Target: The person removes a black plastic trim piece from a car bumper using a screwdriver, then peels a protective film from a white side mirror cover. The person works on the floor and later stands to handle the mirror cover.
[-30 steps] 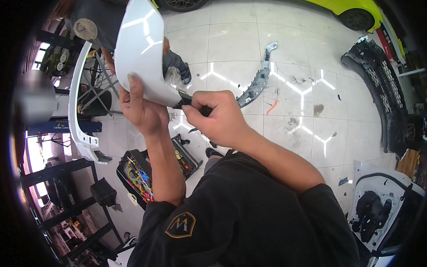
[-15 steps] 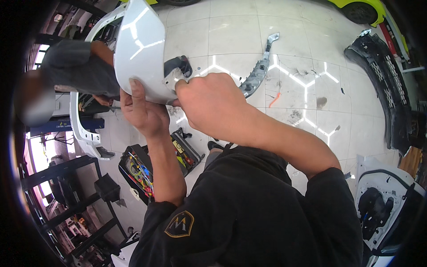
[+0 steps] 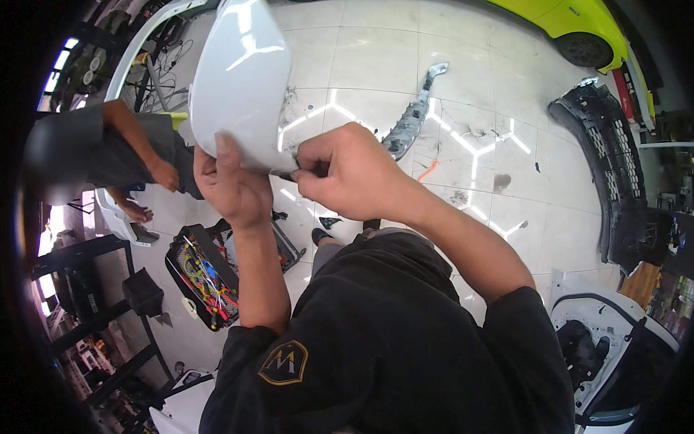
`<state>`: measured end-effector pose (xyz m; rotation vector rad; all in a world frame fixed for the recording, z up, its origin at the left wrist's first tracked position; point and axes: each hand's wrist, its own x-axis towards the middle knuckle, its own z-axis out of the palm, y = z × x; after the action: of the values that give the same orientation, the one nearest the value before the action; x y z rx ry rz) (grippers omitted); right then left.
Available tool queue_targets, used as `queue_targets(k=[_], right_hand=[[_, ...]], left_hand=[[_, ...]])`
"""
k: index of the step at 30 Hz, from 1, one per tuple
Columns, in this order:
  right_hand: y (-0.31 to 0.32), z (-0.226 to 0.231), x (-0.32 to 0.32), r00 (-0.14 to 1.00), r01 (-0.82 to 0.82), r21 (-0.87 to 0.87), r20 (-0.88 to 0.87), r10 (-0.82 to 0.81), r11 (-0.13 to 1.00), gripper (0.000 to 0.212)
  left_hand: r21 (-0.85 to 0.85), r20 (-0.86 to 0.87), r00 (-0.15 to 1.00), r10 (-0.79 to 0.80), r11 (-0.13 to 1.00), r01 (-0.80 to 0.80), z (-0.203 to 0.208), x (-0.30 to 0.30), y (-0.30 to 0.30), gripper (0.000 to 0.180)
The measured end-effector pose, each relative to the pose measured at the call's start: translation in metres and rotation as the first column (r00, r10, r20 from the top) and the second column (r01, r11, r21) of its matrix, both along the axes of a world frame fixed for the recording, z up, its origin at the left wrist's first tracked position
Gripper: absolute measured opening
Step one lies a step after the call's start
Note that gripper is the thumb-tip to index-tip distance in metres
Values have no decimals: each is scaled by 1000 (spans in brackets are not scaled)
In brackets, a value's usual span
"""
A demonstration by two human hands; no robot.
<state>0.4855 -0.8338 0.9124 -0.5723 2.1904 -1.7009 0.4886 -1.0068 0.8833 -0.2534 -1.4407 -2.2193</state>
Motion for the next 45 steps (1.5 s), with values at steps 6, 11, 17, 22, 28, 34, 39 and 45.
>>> queue_targets(k=[6, 11, 17, 22, 28, 34, 39, 45], right_hand=[[9, -26, -25, 943, -320, -183, 35, 331, 930, 28], [8, -49, -38, 889, -349, -381, 153, 431, 856, 28], [9, -56, -45, 878, -322, -426, 200, 435, 846, 26], [12, -37, -33, 960, -248, -257, 67, 273, 934, 29], [6, -24, -25, 987, -157, 177, -4, 160, 972, 42], [-3, -36, -23, 986, -86, -151, 125, 106, 985, 34], [-10, -41, -18, 973, 183, -251, -96, -212, 950, 32], [-23, -53, -12, 662, 520, -190, -527, -533, 833, 35]], left_hand=[[117, 4, 995, -99, 988, 98, -17, 9, -15, 40], [80, 50, 991, -122, 990, 118, -20, 7, -16, 42], [83, 72, 991, -117, 990, 111, -12, 3, -16, 41], [89, 70, 993, -93, 992, 87, -11, -8, -19, 41], [47, 39, 995, -90, 995, 88, -4, -16, -16, 43], [-11, 16, 997, -75, 997, 75, -5, -20, -13, 40], [22, -10, 999, 45, 999, -45, 4, -43, -7, 29], [120, 26, 989, 143, 982, -146, 11, -80, 8, 25]])
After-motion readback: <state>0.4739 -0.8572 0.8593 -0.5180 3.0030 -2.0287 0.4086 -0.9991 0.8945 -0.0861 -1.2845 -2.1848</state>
